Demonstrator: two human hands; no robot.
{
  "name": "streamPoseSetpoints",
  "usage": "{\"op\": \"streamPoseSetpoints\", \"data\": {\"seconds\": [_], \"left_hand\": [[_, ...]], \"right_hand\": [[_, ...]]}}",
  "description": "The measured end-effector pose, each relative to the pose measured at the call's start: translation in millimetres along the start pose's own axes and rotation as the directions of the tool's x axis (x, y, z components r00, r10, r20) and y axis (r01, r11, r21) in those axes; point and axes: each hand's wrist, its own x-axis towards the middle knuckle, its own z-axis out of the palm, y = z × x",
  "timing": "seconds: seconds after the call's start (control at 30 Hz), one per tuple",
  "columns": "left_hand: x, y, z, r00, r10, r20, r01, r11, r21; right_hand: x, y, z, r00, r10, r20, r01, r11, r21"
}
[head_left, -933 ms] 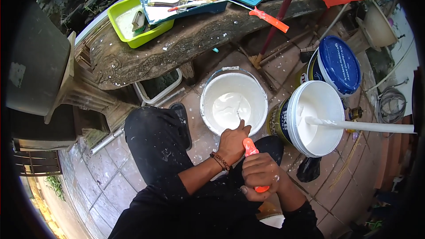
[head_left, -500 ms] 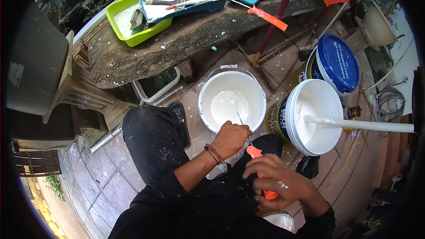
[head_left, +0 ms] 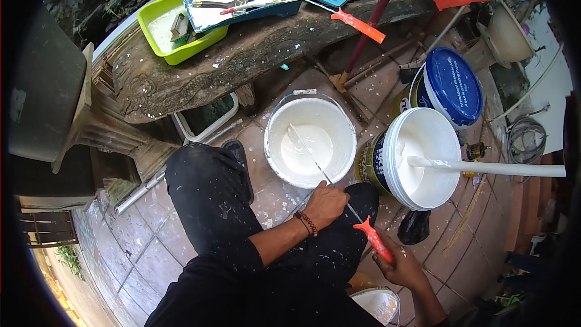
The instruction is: The person is mixing white paint in buckets using a stirring stick and a brush on a patio floor.
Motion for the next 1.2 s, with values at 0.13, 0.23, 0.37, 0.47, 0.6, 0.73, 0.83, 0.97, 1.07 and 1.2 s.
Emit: {"op": "streamPoseSetpoints", "data": {"seconds": [0.13,0.23,0.37,0.47,0.6,0.73,0.83,0.97,1.07,1.2], "left_hand": [[10,3,7,0.999,-0.010,-0.035,0.008,0.997,-0.071],[23,1,13,1.000,-0.015,0.018,0.015,1.000,0.011],[30,4,27,0.999,-0.016,0.028,0.016,1.000,-0.003],[27,12,34,0.998,0.036,-0.050,-0.039,0.997,-0.062],[21,25,29,0.995,0.092,-0.033,-0.096,0.984,-0.147],[9,36,16,0.991,0.131,-0.004,-0.128,0.967,-0.219],[0,41,-2,0.989,0.107,0.103,-0.090,0.983,-0.159],[-9,34,-10,0.995,0.050,0.084,-0.042,0.994,-0.102],[-9,26,-11,0.997,-0.011,0.079,0.014,0.999,-0.045],[-4,17,-5,0.998,-0.048,0.045,0.048,0.999,0.007]], "right_hand": [[1,6,-3,0.989,-0.125,-0.073,0.102,0.960,-0.260],[4,0,-4,0.994,-0.051,-0.094,0.003,0.894,-0.448],[3,-10,0,0.986,0.049,-0.161,-0.122,0.866,-0.485],[-3,-23,-6,0.984,0.088,-0.156,-0.154,0.863,-0.482],[-15,-44,-33,0.976,0.205,-0.067,-0.215,0.909,-0.357],[-24,-54,-52,0.956,0.292,-0.028,-0.290,0.926,-0.243],[-27,-42,-58,0.936,0.348,0.049,-0.348,0.937,-0.013],[-25,-14,-27,0.890,0.419,0.181,-0.452,0.860,0.236],[-23,-14,-3,0.956,0.287,0.054,-0.292,0.936,0.194],[-17,-22,15,0.984,0.175,-0.044,-0.177,0.983,-0.047]]}}
